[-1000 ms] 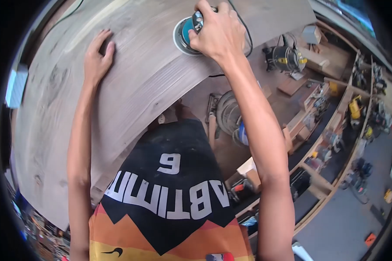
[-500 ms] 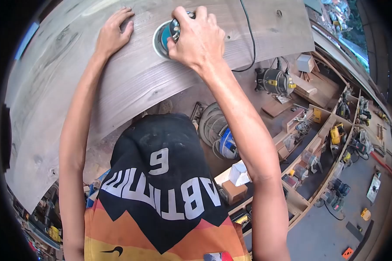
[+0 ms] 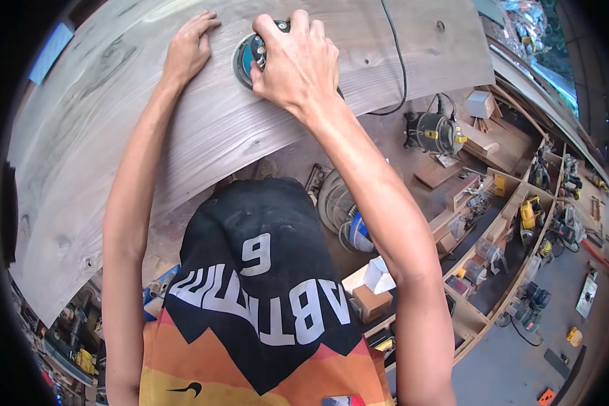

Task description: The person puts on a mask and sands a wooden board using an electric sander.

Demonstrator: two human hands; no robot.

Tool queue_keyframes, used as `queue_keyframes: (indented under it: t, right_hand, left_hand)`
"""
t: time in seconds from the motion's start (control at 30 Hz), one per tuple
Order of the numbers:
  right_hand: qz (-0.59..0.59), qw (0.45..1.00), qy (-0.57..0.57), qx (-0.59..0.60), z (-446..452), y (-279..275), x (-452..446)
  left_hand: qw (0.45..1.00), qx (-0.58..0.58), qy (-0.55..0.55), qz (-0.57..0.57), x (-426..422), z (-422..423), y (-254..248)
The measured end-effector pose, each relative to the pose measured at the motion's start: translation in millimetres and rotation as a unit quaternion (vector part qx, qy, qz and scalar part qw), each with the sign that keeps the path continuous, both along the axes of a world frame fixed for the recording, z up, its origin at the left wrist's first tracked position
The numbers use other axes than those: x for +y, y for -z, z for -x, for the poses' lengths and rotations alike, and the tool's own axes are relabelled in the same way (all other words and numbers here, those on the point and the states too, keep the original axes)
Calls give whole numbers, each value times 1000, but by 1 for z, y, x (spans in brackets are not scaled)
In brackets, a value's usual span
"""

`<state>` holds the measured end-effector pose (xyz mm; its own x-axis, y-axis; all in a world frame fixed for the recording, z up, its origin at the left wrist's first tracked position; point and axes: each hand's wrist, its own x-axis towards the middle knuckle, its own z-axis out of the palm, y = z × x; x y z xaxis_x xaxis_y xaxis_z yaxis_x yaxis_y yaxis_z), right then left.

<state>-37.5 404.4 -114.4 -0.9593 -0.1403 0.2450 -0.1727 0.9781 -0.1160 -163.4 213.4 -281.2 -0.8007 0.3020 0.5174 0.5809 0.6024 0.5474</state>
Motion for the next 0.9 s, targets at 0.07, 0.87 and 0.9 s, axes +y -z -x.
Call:
queue_keyframes:
  t: [0.07,0.87,0.9]
  right_hand:
    - [15,1000,-13,-15,-2,0,-6]
    - [5,997,-76,-12,-16,0,-58]
    - [-3,998,-68,-8,-15,-1,-59]
  left_hand:
    - [1000,-2,-10,-12,-1,2,1]
    - [946,-145,-144,-251,-6,6,-9]
    - [942,-142,-149,-264,-5,6,-8]
